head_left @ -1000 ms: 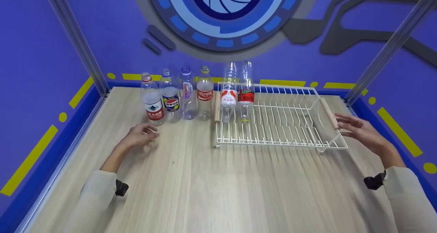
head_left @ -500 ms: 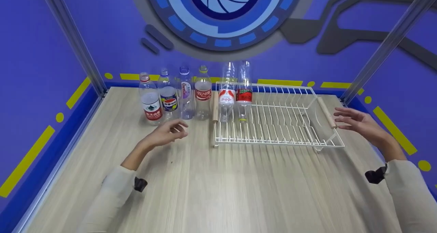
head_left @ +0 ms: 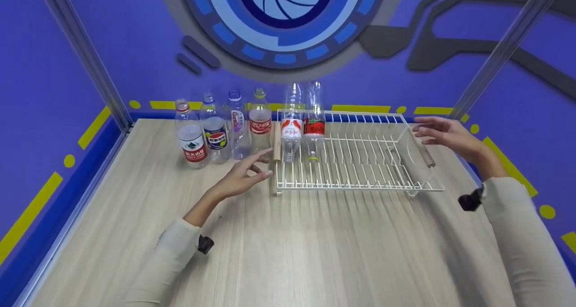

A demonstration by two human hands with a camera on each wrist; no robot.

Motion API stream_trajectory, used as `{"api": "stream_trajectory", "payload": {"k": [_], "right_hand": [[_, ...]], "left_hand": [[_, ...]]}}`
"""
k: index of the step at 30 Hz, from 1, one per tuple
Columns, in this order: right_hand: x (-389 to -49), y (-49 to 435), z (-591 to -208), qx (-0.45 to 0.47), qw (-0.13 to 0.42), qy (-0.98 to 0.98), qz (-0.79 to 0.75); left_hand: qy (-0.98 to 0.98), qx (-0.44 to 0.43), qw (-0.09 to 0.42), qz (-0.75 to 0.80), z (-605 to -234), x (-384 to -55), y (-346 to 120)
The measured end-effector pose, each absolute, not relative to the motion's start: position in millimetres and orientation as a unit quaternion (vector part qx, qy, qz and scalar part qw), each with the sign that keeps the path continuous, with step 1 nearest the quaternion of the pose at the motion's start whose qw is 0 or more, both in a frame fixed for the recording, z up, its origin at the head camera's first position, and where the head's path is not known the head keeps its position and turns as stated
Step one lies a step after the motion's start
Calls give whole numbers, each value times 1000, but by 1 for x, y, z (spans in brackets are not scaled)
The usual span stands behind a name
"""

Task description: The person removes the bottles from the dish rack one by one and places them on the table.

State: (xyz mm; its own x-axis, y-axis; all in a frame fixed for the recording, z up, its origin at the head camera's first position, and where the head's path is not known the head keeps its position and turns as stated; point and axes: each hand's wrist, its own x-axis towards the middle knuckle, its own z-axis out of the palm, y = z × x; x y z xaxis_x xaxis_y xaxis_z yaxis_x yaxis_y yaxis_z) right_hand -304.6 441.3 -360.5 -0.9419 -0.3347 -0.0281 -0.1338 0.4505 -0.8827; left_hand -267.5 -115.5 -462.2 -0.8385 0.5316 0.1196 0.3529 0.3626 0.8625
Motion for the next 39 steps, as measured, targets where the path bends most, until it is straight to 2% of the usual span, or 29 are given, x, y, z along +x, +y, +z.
{"api": "stream_trajectory", "payload": {"k": [5,10,18,30,39], "right_hand": [[-325,410,-360,-159,147,836,-504],[-337,384,-360,-151,189,847,-473],[-363,328,-369,-125,226,859,-441],[-390,260,-383,-143,332,867,-344],[-398,230,-395,-130,352,864,-335]], "left_hand": [[815,267,86,507,-471,-269,-111],[802,272,108,520,-475,-270,-106],[789,239,130,551,-477,-269,-101],[766,223,164,581,-471,-272,-96],[749,234,187,591,-472,-276,-95]]}}
